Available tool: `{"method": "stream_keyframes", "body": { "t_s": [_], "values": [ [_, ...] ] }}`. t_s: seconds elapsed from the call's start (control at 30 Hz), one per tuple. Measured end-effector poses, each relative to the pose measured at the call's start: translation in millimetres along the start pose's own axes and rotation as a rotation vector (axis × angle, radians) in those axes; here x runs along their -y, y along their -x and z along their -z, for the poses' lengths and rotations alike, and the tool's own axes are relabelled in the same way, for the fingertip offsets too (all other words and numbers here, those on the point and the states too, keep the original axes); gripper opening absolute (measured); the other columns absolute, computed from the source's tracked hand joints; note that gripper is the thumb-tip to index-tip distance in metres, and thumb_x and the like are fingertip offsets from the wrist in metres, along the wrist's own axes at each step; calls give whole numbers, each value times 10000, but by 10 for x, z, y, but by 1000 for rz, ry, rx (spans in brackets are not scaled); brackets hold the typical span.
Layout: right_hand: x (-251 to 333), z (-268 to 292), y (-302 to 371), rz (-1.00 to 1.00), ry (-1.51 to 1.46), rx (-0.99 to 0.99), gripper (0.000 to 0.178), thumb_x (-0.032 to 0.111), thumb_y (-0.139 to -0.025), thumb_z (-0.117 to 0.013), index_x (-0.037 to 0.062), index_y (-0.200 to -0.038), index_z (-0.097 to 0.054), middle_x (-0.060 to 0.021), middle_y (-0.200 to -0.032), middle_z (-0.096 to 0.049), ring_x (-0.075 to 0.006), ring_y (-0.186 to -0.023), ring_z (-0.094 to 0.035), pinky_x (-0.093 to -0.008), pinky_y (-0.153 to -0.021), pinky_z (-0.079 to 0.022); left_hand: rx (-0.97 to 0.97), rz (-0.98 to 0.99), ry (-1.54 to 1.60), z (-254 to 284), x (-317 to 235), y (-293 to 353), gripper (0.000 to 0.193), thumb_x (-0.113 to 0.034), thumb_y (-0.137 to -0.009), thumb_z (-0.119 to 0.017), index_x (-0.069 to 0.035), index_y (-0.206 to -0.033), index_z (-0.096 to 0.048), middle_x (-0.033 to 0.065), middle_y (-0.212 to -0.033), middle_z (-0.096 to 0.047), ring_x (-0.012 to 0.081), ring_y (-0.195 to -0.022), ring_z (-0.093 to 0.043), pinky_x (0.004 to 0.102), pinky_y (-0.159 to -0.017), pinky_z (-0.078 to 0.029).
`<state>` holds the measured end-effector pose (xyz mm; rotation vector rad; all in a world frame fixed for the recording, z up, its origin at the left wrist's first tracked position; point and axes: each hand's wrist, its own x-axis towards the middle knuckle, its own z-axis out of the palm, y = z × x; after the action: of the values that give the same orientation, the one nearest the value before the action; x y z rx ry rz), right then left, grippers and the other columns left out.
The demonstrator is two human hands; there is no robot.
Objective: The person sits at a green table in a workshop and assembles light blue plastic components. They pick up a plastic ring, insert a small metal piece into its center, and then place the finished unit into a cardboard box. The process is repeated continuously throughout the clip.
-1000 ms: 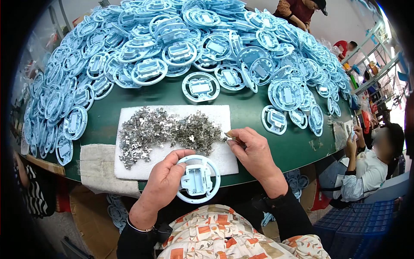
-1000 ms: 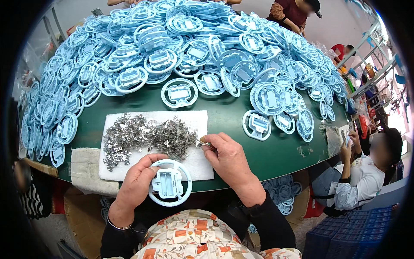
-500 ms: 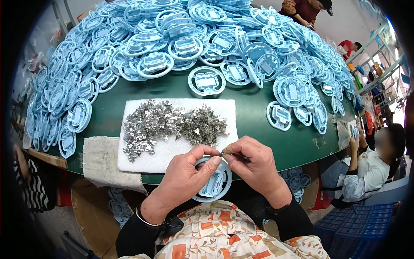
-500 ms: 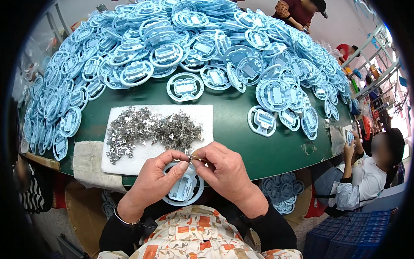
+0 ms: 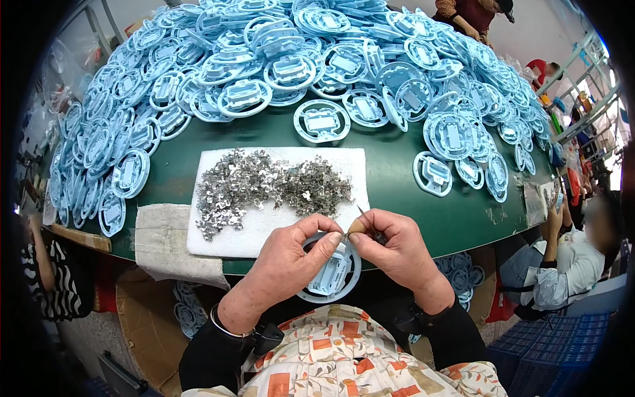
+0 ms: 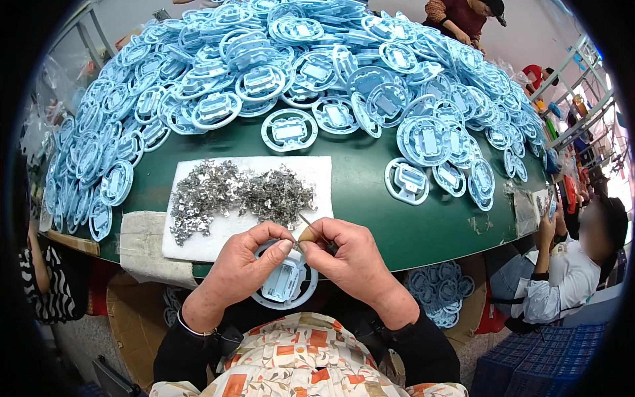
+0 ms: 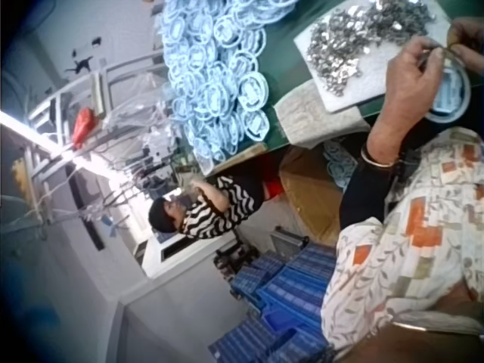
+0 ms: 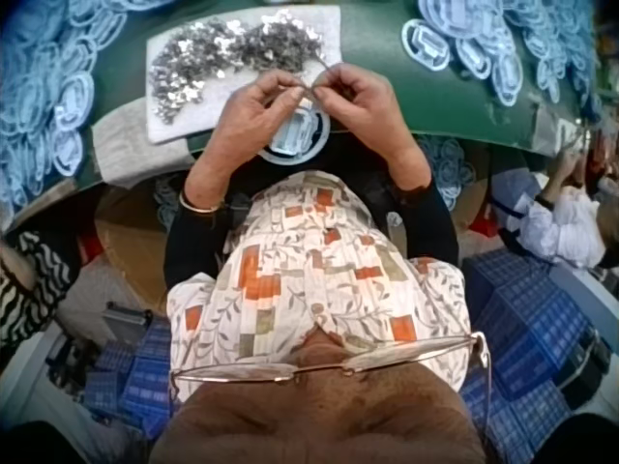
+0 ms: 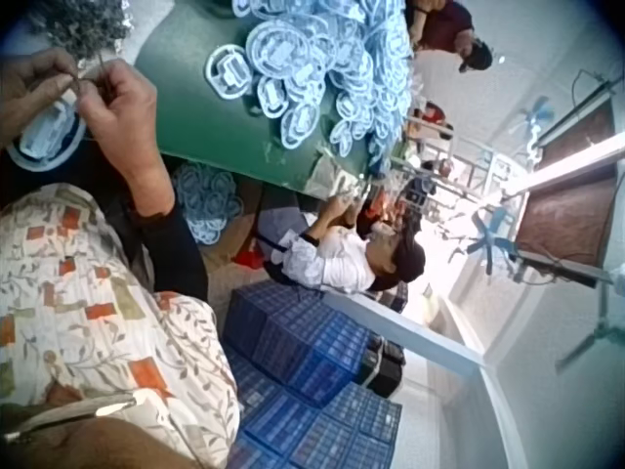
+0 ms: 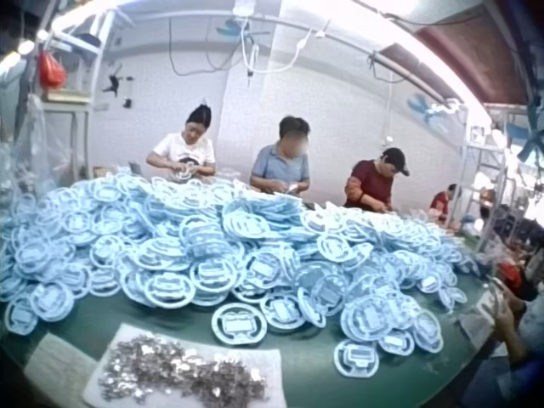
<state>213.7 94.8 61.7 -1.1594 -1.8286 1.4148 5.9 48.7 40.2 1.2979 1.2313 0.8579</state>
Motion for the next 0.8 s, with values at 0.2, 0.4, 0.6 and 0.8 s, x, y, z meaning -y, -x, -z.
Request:
{"method": "stream_keyframes", "body": {
  "t_s": [0.2,0.4,0.6,0.8],
  "values": [
    [-218,90,4,-16,72,-117,126,83,-884,-695,-41,-896,-674,-33,-771,-643,-65,-664,-537,-244,-599,-448,-27,94,197,88,17,85,290,-122,-1032,-500,10,-1280,-571,52,-1057,-663,62,-917,-608,242,-797,-512],
    [-165,101,-118,-45,255,-84,130,92,-878,-688,-37,-887,-676,-63,-760,-651,-117,-633,-558,-274,-597,-466,-108,153,510,225,173,349,330,-120,-1027,-574,62,-1302,-566,98,-1123,-697,109,-976,-674,253,-866,-558],
    [-191,73,-263,41,483,-196,125,92,-864,-731,-21,-894,-684,-102,-737,-634,-160,-612,-561,-295,-600,-479,-157,117,570,299,310,378,311,-157,-1059,-542,53,-1283,-589,85,-1095,-713,91,-932,-680,249,-828,-566],
    [26,-52,-269,101,402,-166,123,46,-875,-738,-25,-955,-677,-68,-746,-643,-113,-619,-558,-263,-585,-475,-151,112,603,363,316,464,293,-166,-1065,-531,30,-1275,-592,70,-1069,-714,82,-914,-680,229,-809,-562]
  ]
}}
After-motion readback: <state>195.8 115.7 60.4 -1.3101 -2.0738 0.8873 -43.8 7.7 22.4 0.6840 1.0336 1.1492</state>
